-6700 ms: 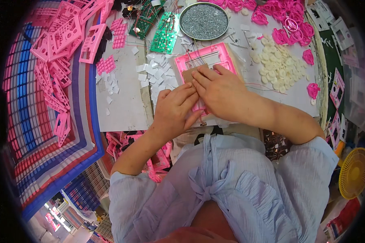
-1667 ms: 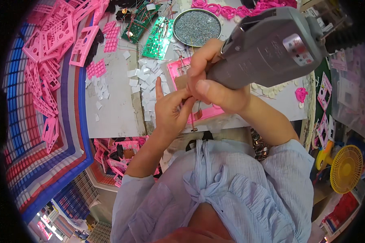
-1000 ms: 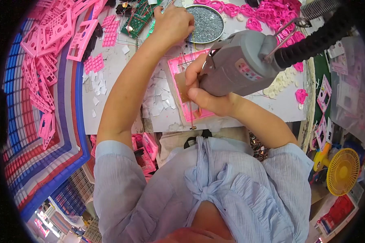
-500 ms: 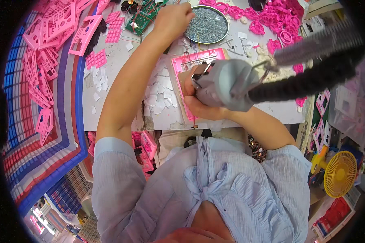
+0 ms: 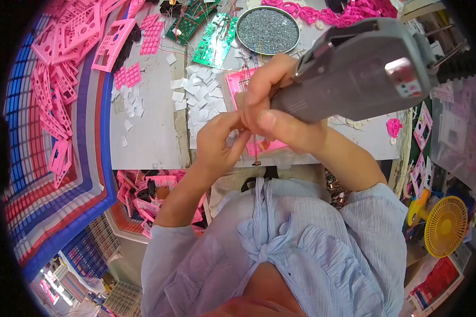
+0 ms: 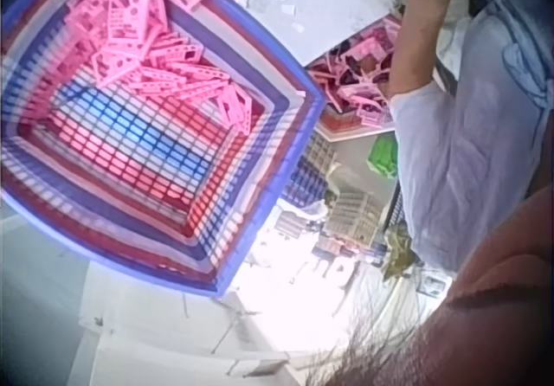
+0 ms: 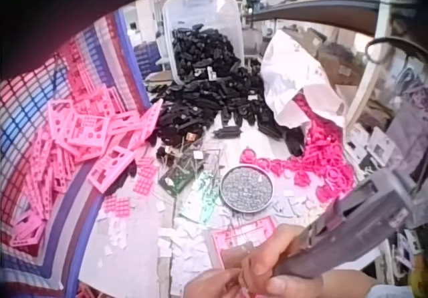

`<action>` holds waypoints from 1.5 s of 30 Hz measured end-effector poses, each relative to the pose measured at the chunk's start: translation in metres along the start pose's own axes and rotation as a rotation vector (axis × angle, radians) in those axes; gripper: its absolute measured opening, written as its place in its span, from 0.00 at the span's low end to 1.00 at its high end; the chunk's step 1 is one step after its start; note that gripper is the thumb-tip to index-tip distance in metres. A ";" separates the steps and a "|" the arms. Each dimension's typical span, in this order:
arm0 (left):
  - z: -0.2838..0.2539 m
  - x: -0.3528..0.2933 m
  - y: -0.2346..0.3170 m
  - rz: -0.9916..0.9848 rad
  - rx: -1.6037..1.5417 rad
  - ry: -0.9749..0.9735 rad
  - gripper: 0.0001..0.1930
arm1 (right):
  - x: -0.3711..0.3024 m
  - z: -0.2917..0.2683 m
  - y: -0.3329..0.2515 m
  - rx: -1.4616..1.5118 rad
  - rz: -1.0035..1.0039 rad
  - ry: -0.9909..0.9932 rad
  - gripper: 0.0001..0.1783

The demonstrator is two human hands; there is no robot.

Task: Assembling toy calculators by placing components like circuits and keypads into plastic housings.

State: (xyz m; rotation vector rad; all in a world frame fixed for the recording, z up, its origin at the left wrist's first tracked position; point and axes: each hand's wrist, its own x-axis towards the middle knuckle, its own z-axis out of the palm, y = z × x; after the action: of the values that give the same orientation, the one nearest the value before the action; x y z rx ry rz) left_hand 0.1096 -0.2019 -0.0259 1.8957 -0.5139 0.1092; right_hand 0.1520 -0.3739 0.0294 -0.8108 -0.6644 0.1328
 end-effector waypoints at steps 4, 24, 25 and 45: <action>0.001 -0.004 -0.004 0.117 0.024 0.061 0.15 | -0.003 0.007 0.005 -0.054 0.005 0.016 0.14; -0.002 -0.023 -0.008 0.119 0.524 -0.107 0.17 | 0.008 -0.021 0.041 -0.347 0.145 0.156 0.10; 0.001 -0.025 -0.008 0.122 0.541 -0.106 0.18 | 0.008 -0.019 0.043 -0.323 0.149 0.184 0.08; 0.030 -0.022 0.008 0.106 0.455 -0.215 0.08 | 0.022 -0.019 0.018 -0.483 0.140 0.283 0.11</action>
State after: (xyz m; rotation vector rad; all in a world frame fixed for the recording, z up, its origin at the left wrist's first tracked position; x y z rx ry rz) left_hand 0.0812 -0.2247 -0.0379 2.3381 -0.7870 0.0978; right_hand 0.1830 -0.3653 0.0184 -1.3141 -0.3713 -0.0200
